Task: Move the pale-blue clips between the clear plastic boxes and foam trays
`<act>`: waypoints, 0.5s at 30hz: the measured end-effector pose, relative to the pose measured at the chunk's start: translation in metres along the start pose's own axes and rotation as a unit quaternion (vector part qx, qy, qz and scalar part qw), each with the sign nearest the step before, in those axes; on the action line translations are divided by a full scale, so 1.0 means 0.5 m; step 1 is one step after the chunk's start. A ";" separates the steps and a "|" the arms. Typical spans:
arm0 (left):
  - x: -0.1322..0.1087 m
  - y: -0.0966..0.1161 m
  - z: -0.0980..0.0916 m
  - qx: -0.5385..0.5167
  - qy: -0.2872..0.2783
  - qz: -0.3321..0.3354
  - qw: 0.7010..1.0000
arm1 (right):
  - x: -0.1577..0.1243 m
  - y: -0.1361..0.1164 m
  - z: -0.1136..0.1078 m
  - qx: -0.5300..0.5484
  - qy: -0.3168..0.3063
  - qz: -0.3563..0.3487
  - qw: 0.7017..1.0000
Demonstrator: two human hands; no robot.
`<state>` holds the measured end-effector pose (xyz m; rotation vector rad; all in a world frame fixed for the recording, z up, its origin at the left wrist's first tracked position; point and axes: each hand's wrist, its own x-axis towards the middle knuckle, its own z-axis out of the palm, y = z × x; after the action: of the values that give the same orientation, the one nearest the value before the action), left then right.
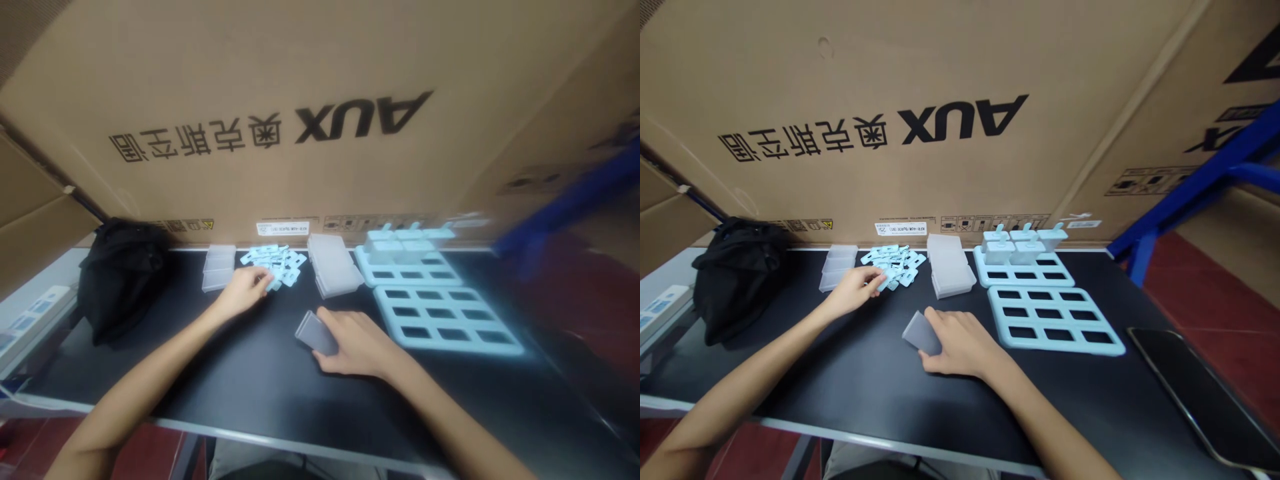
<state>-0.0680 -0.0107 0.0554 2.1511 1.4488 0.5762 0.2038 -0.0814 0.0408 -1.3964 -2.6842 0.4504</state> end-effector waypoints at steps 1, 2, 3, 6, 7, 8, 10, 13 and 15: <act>0.017 -0.010 -0.001 0.023 0.015 0.000 1.000 | 0.000 -0.002 0.001 -0.001 -0.002 -0.002 1.000; 0.034 -0.018 -0.001 0.046 0.025 -0.003 0.999 | 0.000 -0.003 0.002 -0.003 -0.004 -0.004 1.000; 0.051 -0.026 0.002 0.068 0.034 -0.009 0.997 | 0.000 -0.004 0.004 -0.004 -0.006 -0.006 1.000; 0.091 -0.041 0.017 0.109 0.051 -0.036 0.992 | 0.001 -0.003 0.007 -0.007 -0.010 -0.010 1.000; 0.099 -0.045 0.023 0.114 0.055 -0.041 0.991 | 0.001 -0.002 0.007 -0.007 -0.011 -0.011 1.000; 0.106 -0.048 0.028 0.117 0.057 -0.044 0.991 | 0.002 -0.001 0.007 -0.007 -0.011 -0.012 1.000; 0.112 -0.053 0.037 0.119 0.059 -0.046 0.990 | 0.002 0.001 0.006 -0.007 -0.014 -0.011 1.000; 0.112 -0.055 0.042 0.123 0.058 -0.053 0.989 | 0.001 0.003 0.006 -0.008 -0.014 -0.013 1.000; 0.108 -0.054 0.041 0.130 0.058 -0.060 0.988 | 0.001 0.004 0.007 -0.007 -0.011 -0.017 1.000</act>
<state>-0.0566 0.0453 0.0269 2.2346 1.7899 0.4986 0.2045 -0.0804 0.0370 -1.3557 -2.7287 0.4484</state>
